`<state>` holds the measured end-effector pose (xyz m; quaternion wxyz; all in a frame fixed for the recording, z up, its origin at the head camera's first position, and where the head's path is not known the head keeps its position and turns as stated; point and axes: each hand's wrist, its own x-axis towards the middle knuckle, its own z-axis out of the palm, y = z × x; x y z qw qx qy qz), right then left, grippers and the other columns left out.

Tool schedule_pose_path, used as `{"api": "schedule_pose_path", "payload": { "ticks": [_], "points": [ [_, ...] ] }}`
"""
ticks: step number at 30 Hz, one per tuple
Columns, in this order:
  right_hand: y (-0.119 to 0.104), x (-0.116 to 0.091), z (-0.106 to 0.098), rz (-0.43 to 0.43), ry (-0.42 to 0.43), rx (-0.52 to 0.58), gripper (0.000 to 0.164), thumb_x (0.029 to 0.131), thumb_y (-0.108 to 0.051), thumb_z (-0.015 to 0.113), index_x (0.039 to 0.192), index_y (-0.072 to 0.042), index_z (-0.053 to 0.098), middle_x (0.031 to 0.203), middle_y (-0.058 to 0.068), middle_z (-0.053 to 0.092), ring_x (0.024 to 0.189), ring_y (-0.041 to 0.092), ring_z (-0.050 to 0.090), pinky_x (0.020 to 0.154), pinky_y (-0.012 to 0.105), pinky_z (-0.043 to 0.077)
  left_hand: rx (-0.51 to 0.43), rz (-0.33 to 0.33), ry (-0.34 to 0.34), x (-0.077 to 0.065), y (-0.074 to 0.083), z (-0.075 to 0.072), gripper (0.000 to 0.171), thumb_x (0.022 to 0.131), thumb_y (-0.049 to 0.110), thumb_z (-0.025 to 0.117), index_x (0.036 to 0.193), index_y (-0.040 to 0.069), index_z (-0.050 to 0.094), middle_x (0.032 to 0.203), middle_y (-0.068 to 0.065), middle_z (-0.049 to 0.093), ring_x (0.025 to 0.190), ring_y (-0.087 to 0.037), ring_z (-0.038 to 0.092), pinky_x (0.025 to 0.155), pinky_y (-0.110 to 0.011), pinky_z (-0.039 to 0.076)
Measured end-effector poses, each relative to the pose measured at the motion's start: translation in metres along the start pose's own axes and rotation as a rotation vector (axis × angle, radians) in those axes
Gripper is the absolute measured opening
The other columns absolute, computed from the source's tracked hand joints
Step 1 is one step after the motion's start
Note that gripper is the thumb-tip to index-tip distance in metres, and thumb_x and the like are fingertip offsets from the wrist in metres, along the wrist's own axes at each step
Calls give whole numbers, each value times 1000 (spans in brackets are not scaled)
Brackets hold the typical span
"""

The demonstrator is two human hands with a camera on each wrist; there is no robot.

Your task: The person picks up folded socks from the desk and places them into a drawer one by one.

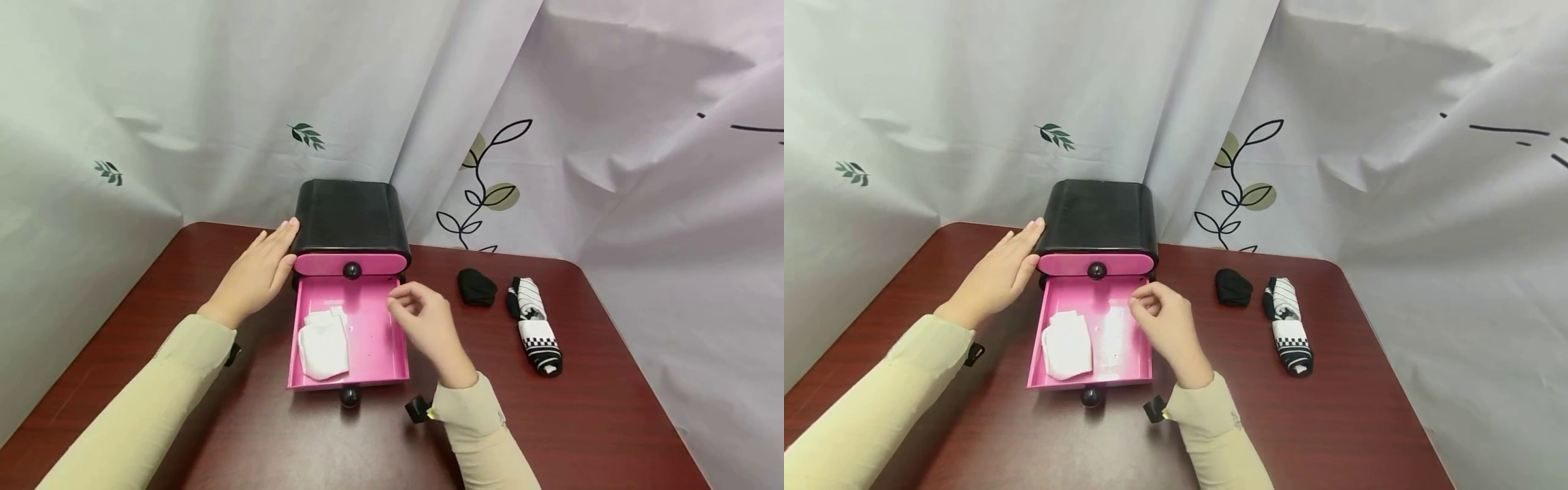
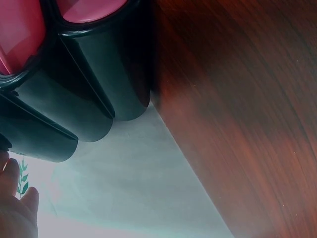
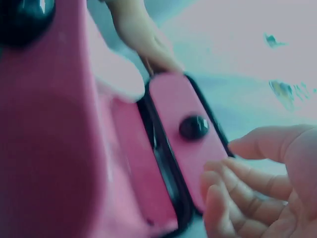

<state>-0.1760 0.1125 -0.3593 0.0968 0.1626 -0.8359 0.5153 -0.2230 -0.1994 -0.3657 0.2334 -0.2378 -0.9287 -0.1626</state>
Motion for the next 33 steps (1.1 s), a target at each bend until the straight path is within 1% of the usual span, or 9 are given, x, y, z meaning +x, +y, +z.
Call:
{"api": "schedule_pose_path", "payload": {
  "ticks": [3,6,12,15,17,21,27,30,33],
  "points": [
    [10,4,-10,-73,77,-34,3,85,-17,68,87,-16,70,75,-4,65,65,10,58,59,25,51,7,3,-1,0,-1,0,58,99,27,44,149,7,23,152,-9,27,140,-24,24,116,-40,11],
    [20,7,-20,-122,134,-67,4,87,-18,67,86,-15,70,75,-5,64,66,9,58,60,25,51,10,3,0,0,-1,1,58,99,27,44,149,7,23,152,-9,28,140,-23,24,115,-40,11],
    [46,15,-36,-118,214,-101,12,89,-23,65,90,-12,70,76,-4,66,67,10,58,59,24,50,13,4,4,0,0,-1,58,99,27,45,149,7,23,152,-9,28,139,-25,25,115,-41,13],
    [63,20,-42,-112,259,-104,16,90,-23,63,92,-9,71,75,-1,67,65,11,59,56,22,49,10,5,1,0,0,-1,59,98,27,46,149,6,24,152,-10,28,139,-26,26,115,-41,13],
    [76,25,-45,-105,284,-122,14,90,-21,63,92,-9,71,74,0,67,65,12,60,56,22,49,7,3,-4,1,1,-2,59,98,26,46,149,6,23,152,-10,28,139,-26,26,115,-41,12],
    [98,34,-51,-48,329,-211,11,88,-16,62,90,-10,71,75,0,68,67,12,60,59,25,48,5,4,-10,1,1,-1,58,99,25,45,149,5,24,152,-10,28,140,-25,25,115,-40,12],
    [118,49,-63,104,384,-300,16,85,-13,58,94,-6,70,79,5,68,73,19,62,64,33,48,2,5,-2,0,1,-1,58,99,26,45,149,6,24,152,-10,28,140,-24,24,115,-41,12],
    [125,57,-72,134,383,-365,18,84,-11,57,96,-6,69,82,8,68,77,22,63,68,36,48,1,6,3,0,1,-1,58,99,26,45,149,6,24,152,-10,28,140,-24,25,115,-40,12],
    [132,63,-82,143,343,-421,21,83,-9,56,101,-4,68,89,11,67,83,25,62,75,39,48,10,6,6,0,1,-2,58,99,26,45,149,6,24,151,-10,28,139,-25,26,115,-40,12]
  ]
}}
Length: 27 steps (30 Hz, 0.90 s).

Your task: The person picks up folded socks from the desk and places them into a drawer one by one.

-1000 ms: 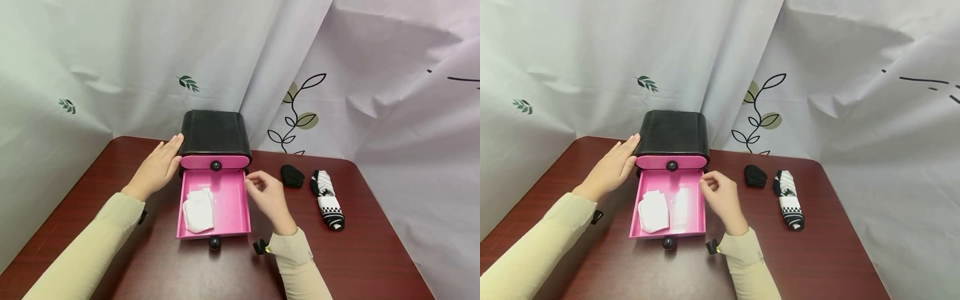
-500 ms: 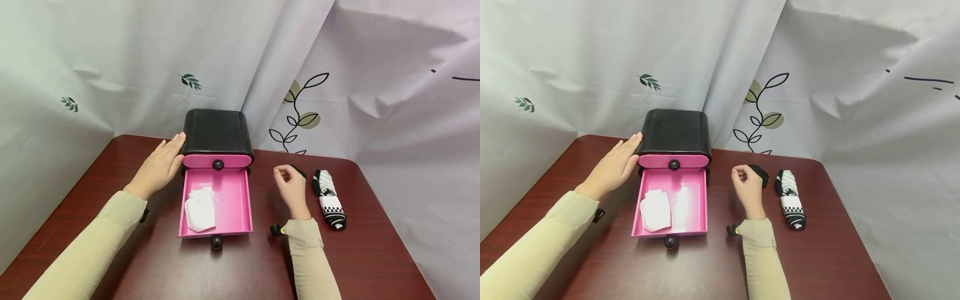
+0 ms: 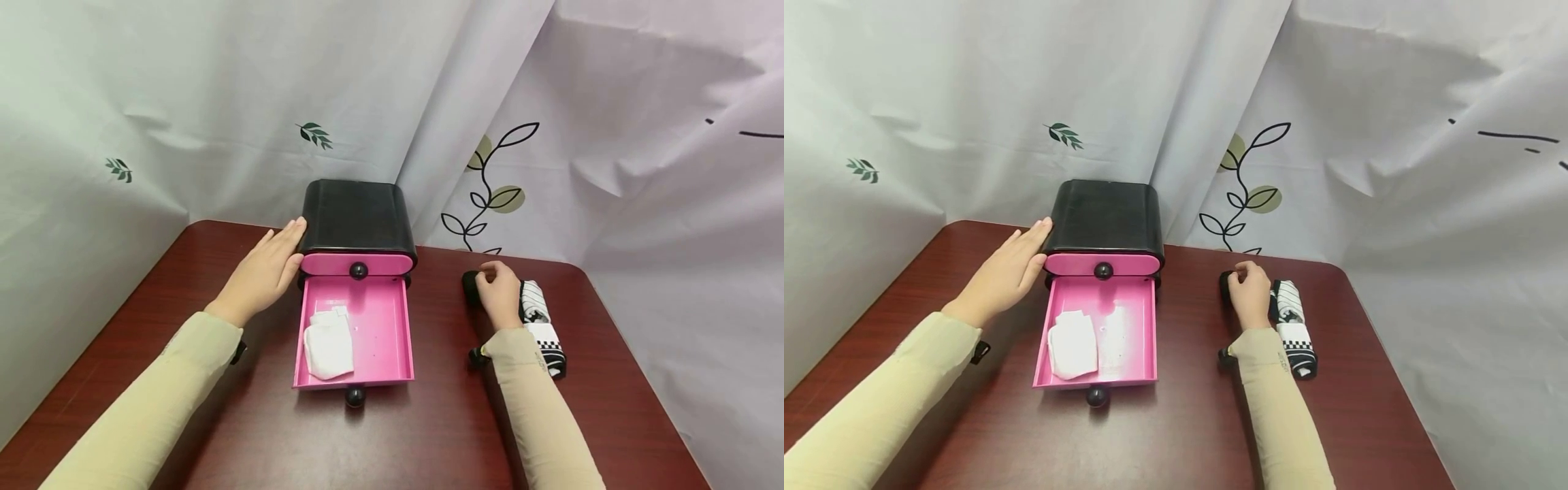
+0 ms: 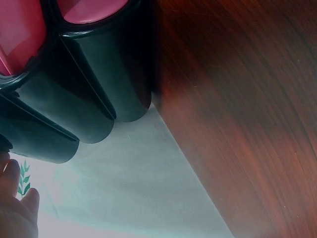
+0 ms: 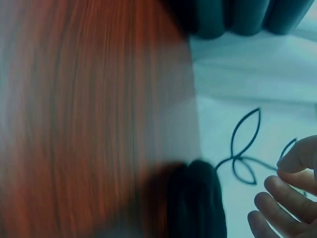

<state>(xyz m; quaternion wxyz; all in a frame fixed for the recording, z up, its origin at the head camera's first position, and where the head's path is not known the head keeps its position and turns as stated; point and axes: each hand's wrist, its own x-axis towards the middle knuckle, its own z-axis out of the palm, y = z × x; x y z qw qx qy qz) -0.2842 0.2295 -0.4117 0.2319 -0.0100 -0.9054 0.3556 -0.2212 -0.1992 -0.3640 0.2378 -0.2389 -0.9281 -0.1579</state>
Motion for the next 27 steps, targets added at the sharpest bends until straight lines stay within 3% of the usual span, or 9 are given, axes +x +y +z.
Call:
{"api": "schedule_pose_path", "payload": {
  "ticks": [5,12,16,21,27],
  "points": [
    [12,13,-5,12,-106,-70,28,83,-9,58,108,3,64,99,20,63,94,34,58,84,45,45,1,-2,1,0,0,-1,58,99,26,45,148,5,24,151,-10,29,139,-25,25,115,-41,12],
    [19,21,-7,147,-361,-201,50,87,-21,58,125,10,49,120,30,54,112,43,49,95,50,40,3,-6,-4,-1,0,0,58,99,28,45,149,6,24,152,-9,28,140,-24,24,115,-41,12],
    [17,23,-5,195,-434,-264,55,86,-26,58,124,13,48,120,31,53,111,44,50,94,50,42,2,-4,-4,0,-1,1,58,99,27,44,149,6,23,152,-9,28,140,-24,24,115,-40,12],
    [13,24,-4,227,-451,-279,56,84,-29,65,117,14,54,113,31,57,102,41,55,89,49,45,-2,-5,-5,0,-1,2,58,99,27,44,149,6,23,152,-9,28,140,-24,24,116,-39,10],
    [10,24,-7,291,-452,-229,51,79,-31,73,99,13,58,85,21,58,62,25,57,59,34,51,-5,-2,1,-1,-1,2,58,99,26,45,149,6,24,152,-10,28,140,-24,24,115,-40,12]
  ]
}}
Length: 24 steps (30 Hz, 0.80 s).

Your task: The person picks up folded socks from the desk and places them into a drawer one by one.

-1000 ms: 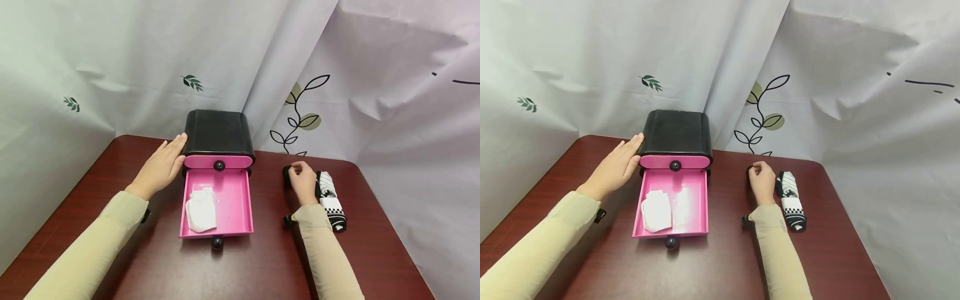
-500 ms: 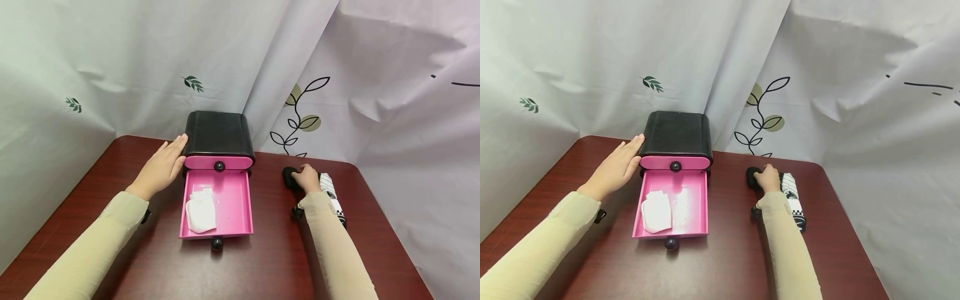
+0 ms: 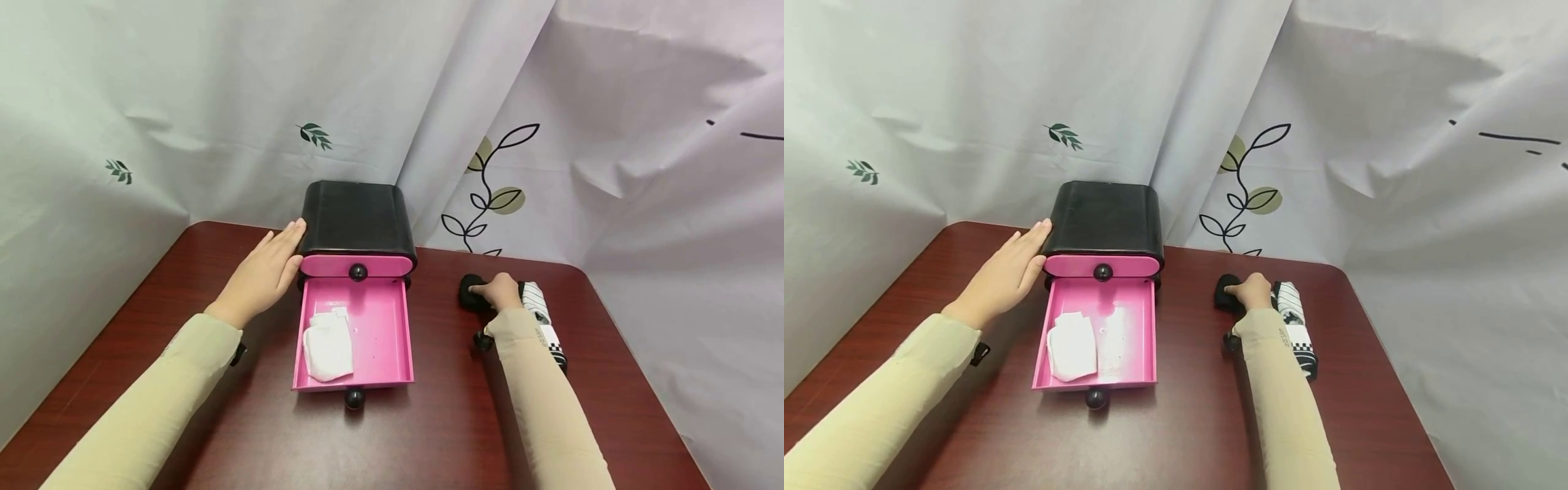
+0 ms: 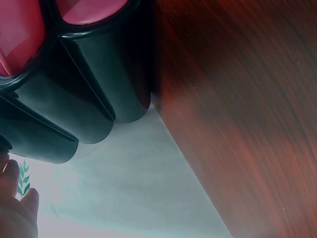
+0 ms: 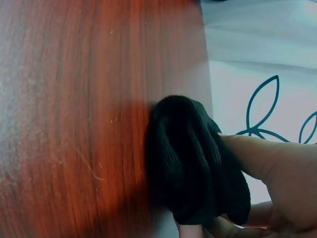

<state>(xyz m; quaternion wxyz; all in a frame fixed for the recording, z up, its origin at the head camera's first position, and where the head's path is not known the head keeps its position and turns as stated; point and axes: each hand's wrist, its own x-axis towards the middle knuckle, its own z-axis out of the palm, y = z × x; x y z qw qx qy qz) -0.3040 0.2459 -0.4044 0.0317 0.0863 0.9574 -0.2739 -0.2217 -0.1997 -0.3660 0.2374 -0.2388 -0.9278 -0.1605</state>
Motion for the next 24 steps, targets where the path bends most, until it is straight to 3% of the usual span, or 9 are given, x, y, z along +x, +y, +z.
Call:
{"api": "schedule_pose_path", "payload": {
  "ticks": [3,5,13,19,24],
  "points": [
    [1,-1,-1,31,-29,62,49,79,-31,75,97,11,57,81,17,55,50,19,55,47,28,51,-4,4,3,0,1,-1,57,99,25,45,149,6,24,151,-10,29,140,-23,24,115,-39,12],
    [1,-2,-1,49,-44,98,47,79,-30,75,97,10,57,83,16,54,50,18,56,47,26,51,-6,6,3,0,1,-2,57,99,24,45,149,6,24,151,-10,29,140,-23,24,115,-39,12],
    [3,-8,-1,75,-106,256,39,81,-25,72,100,7,60,103,19,57,77,22,59,58,28,54,1,-2,-1,1,2,-3,57,99,25,45,148,6,25,151,-10,29,140,-23,24,116,-39,11],
    [2,-15,-2,80,-114,332,36,82,-23,70,102,6,63,113,19,56,82,23,59,60,27,53,4,-8,-6,0,2,-3,57,99,26,45,149,6,24,152,-10,28,139,-24,25,116,-39,11],
    [2,-22,-3,68,-138,414,40,87,-21,65,116,6,60,123,22,54,82,17,61,68,28,55,2,1,5,0,2,-2,57,99,26,44,149,6,24,152,-9,28,139,-24,26,116,-39,11]
  ]
}}
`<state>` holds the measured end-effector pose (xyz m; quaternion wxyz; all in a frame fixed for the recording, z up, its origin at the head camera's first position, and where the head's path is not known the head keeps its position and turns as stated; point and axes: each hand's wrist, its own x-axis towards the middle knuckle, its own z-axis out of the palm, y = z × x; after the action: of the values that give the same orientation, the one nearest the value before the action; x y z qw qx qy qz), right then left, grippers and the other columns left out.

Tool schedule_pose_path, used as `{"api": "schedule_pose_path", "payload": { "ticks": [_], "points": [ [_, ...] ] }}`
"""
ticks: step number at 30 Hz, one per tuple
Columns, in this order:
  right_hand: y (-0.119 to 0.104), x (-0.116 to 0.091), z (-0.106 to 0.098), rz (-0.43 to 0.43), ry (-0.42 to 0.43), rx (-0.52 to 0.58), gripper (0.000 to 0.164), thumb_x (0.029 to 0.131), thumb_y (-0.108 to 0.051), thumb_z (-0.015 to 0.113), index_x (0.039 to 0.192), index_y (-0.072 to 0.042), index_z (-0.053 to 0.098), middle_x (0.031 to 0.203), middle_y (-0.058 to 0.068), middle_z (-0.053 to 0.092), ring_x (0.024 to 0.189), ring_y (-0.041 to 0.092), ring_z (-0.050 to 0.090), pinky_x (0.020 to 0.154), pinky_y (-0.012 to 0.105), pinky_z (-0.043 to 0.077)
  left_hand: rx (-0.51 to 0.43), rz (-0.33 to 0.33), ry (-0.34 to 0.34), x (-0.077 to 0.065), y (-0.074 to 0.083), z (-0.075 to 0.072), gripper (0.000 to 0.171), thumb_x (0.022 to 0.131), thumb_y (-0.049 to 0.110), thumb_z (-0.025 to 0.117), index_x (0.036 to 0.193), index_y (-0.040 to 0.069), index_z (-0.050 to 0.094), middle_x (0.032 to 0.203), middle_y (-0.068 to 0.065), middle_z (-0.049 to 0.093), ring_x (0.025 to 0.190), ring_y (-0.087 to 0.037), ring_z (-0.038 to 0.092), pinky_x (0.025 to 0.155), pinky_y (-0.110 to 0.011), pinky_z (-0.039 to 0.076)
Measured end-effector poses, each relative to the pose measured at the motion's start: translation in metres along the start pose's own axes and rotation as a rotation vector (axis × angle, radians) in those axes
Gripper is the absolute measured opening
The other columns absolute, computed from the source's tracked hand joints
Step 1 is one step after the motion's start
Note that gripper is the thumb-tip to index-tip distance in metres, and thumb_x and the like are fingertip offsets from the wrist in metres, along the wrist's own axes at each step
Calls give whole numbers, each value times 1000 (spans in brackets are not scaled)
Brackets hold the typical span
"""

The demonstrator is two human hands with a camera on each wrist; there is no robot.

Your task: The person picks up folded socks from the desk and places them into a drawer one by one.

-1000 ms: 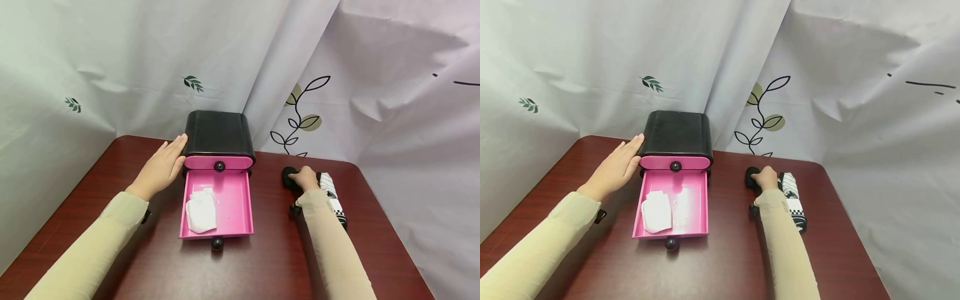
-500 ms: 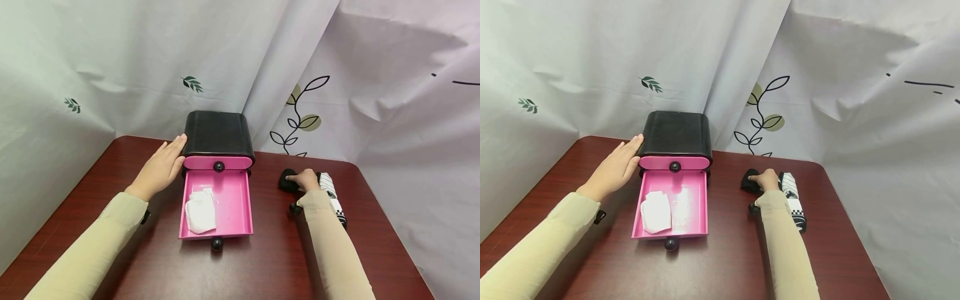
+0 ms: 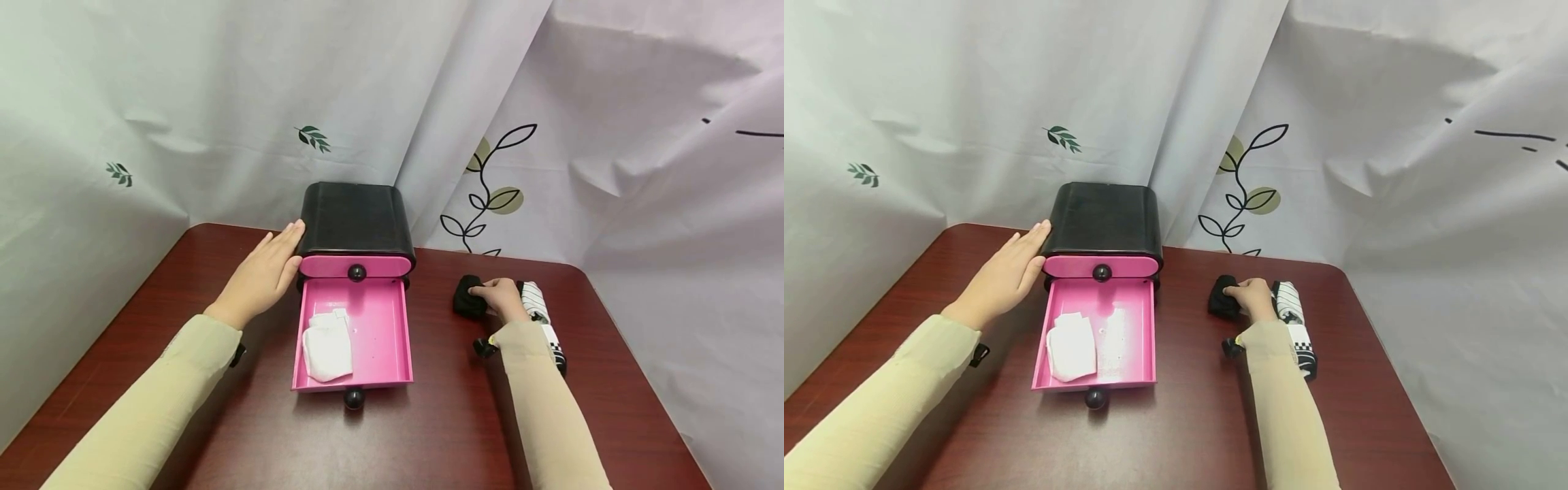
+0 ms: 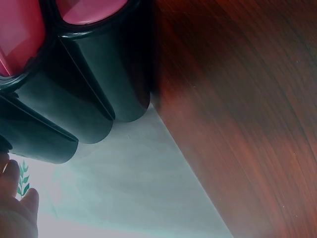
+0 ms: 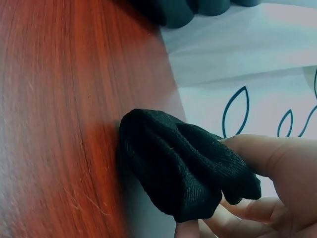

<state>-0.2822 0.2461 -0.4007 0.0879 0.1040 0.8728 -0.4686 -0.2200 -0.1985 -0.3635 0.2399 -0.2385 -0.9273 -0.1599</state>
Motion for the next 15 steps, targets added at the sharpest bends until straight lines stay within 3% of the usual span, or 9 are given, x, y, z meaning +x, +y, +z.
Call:
{"api": "schedule_pose_path", "payload": {
  "ticks": [7,15],
  "points": [
    [-2,-13,7,-19,-32,94,43,88,-19,64,121,6,56,115,20,58,68,7,63,67,26,55,-2,2,-5,0,2,-2,57,99,25,44,149,6,24,152,-9,28,139,-24,26,115,-39,12],
    [-4,-26,15,-57,-48,84,40,89,-22,62,121,2,59,123,19,55,87,19,62,75,32,54,5,0,-10,1,1,-2,56,100,25,44,149,6,24,152,-9,28,139,-24,26,116,-39,11]
  ]
}}
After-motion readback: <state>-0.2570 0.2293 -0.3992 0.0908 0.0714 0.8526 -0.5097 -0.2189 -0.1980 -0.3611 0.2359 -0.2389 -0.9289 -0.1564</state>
